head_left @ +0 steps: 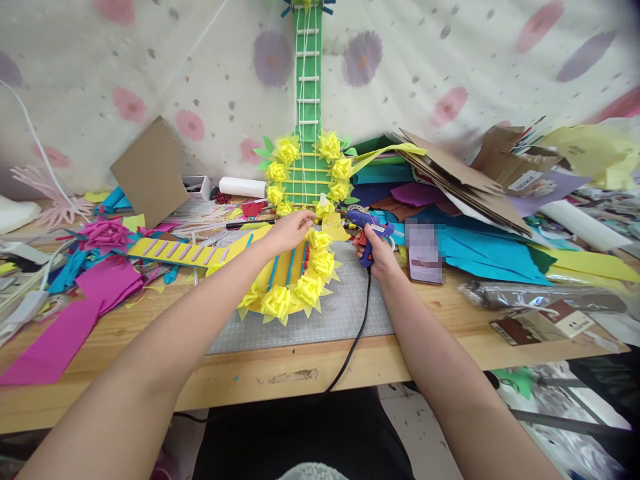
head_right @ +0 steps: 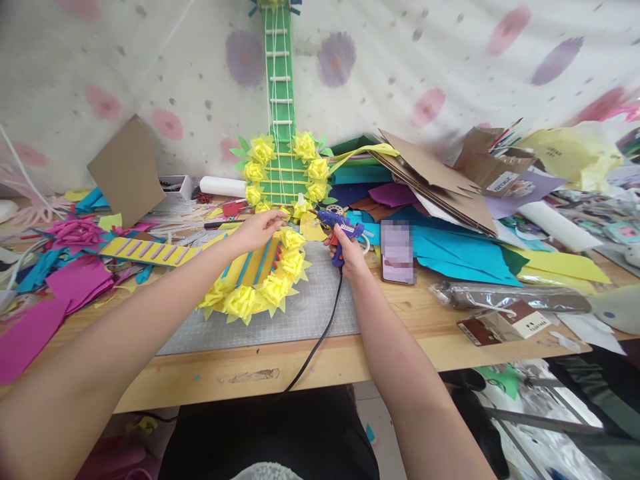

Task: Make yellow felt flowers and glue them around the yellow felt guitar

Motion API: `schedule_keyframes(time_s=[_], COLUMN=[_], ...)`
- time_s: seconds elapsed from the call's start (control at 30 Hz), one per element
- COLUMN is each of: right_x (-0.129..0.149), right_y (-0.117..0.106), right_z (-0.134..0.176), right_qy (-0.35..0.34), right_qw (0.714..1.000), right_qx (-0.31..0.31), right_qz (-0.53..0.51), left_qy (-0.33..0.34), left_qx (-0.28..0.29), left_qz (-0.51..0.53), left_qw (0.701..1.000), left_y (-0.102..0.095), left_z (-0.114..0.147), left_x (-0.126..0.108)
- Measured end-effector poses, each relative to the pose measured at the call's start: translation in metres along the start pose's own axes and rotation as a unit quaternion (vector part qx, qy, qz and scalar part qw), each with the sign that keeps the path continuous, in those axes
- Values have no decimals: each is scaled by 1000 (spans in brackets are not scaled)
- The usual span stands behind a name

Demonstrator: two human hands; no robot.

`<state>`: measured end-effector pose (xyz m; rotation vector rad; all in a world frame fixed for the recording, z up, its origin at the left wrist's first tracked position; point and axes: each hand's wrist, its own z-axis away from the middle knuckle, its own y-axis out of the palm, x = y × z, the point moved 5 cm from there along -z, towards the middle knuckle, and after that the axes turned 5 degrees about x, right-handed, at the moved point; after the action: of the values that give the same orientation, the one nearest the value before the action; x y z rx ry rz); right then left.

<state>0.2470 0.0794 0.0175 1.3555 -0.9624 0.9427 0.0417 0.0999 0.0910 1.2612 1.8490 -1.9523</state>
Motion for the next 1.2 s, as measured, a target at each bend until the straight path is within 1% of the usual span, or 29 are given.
schedule_keyframes(time_s=[0.1,0.27,0.37,0.57,0.7,0.87,1.2], right_x=[0,0,0,1,0,-1,0], right_y=[0,0,1,2,2,2,3], right_z=[0,0,1,1,1,1,2], right_qy=[0,5,1,-3,-3,-1,0], right_qw=[1000,1000,1000,1000,1000,1000,1000], right_qx=[2,-6,-4,3,2,0,-1], right_qz=[-9,-5,-6,4,-4,-2,-1], left_qy=[4,51,57,67,82,86,71], left_qx=[11,6,0,28,41,47,48], left_qz=[6,-20,-53,-148,-171,-182,-202], left_qw=[1000,998,997,986,981,978,976], left_y=[2,5,6,12,13,10,7], left_z=[1,-1,-3,-3,-1,1,2], left_x=[-4,-17,-22,-25,-28,-31,-30])
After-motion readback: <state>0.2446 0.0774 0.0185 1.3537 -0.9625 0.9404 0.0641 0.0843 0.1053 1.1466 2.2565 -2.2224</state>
